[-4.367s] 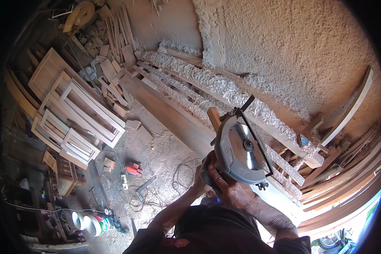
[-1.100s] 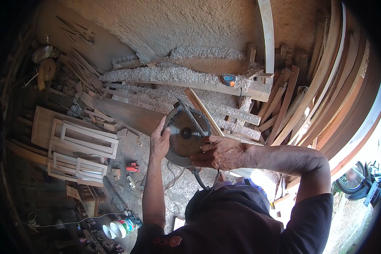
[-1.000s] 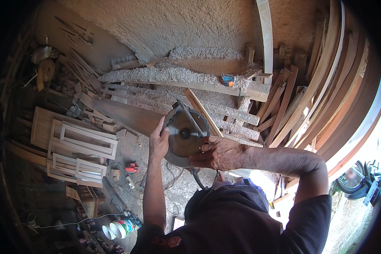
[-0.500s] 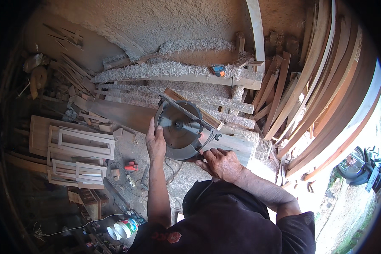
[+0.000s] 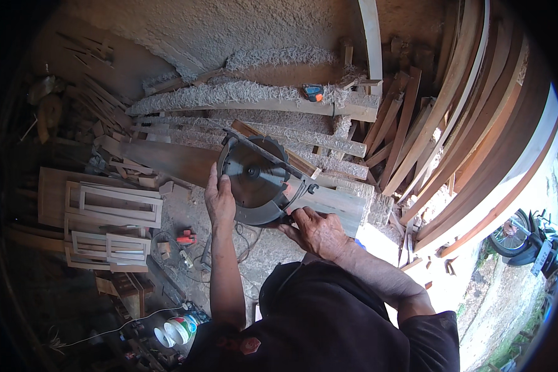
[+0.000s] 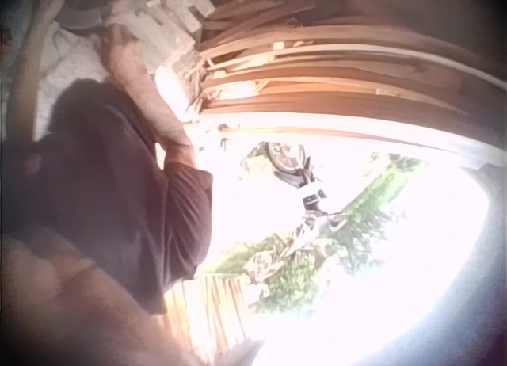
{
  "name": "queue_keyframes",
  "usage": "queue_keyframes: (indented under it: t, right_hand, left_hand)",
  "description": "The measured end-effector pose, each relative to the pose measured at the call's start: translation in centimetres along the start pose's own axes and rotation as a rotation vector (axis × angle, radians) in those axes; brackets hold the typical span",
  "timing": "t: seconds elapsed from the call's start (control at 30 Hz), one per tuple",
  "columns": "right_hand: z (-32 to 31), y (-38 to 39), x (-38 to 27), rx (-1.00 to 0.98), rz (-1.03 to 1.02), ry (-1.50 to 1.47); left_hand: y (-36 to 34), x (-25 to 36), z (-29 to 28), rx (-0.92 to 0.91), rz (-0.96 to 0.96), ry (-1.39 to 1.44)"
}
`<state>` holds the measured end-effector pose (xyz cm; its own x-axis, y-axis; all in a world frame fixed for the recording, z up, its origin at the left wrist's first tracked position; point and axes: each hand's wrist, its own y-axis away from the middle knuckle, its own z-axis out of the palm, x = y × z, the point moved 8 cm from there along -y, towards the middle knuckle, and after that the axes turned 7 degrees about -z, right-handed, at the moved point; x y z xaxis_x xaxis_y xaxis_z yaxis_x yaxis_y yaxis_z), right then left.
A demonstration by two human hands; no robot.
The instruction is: The person uses a circular saw to cut a long plank of wood on a workbench, then switches to a handheld electric sander to smooth the cut edges. The person handles the wood and tools directly, moving the plank and adjusting position as needed.
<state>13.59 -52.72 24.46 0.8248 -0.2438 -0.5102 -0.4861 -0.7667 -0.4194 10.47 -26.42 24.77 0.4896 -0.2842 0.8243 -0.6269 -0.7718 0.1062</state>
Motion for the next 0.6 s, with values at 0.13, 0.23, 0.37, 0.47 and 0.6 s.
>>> queue_keyframes:
  t: [0.13, 0.23, 0.37, 0.47, 0.6]
  right_hand:
    - [1.3, -0.1, -0.1, -0.094, 0.045, 0.064]
    - [2.1, 0.0, 0.9, 0.017, 0.271, -0.369]
    - [6.4, 2.2, 1.6, 0.007, 0.770, -1.296]
    - [8.7, 2.9, 0.5, 0.015, 0.932, -1.792]
    - [8.8, 3.5, -0.2, 0.000, 0.865, -1.982]
  left_hand:
    - [0.3, 0.5, 0.0, 0.018, 0.019, -0.038]
    - [0.4, 0.6, 0.2, 0.007, 0.042, 0.005]
    - [0.4, 0.6, 0.1, 0.036, 0.068, -0.018]
    - [0.4, 0.3, 0.2, 0.046, 0.045, 0.007]
    - [0.5, 0.2, 0.5, 0.031, 0.040, 0.115]
